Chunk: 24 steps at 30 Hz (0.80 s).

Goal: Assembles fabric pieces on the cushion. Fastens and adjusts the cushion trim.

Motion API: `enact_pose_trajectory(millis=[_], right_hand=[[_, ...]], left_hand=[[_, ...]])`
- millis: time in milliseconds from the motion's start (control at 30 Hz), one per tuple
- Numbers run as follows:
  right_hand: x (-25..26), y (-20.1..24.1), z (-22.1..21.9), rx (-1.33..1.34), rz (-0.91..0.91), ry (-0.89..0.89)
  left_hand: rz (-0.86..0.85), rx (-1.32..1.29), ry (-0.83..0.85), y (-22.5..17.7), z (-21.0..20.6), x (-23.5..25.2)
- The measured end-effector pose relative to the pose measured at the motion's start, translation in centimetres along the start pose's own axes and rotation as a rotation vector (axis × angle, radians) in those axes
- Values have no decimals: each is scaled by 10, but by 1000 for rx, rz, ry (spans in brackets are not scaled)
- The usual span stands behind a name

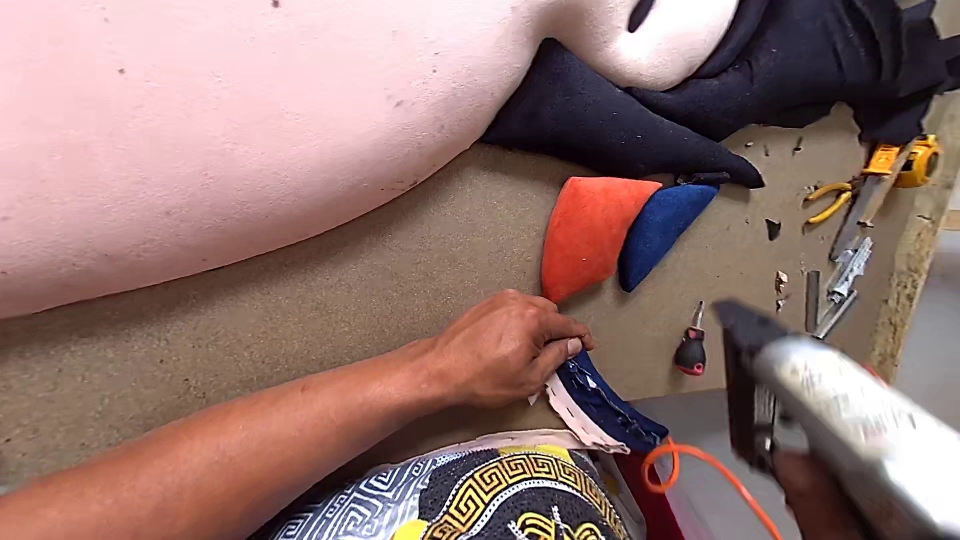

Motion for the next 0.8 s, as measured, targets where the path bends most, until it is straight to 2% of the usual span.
enact_pose_trajectory(millis=[67,133,267,367,500,667,733,800], right_hand=[[35,-15,-17,-145,105,-116],[54,-27,-44,-300,162,-121],[58,-48,-98,-365,129,-120],[55,-54,-118,-370,113,-119],[48,-51,-99,-291,107,-166],[25,-44,-48,-61,31,-227],[13,-44,-40,-17,30,-203],[3,-45,-40,-8,35,-172]], left_hand=[[-3,31,-52,0,8,2],[-15,109,-117,-1,20,2],[-75,389,-249,-5,41,1],[-127,600,-262,-11,47,5],[-247,775,-117,-28,35,22],[-381,727,141,-47,-5,49],[-366,702,265,-53,-26,55],[-265,723,432,-53,-44,57]])
Point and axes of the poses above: each hand's wrist, its own x-axis towards the middle knuckle, its own z-axis out of the back of the hand, y = z × x, the point moved 6 cm from there along x, towards the middle knuckle, and after that the axes turned 10 degrees about -y, right-handed, at the moved point
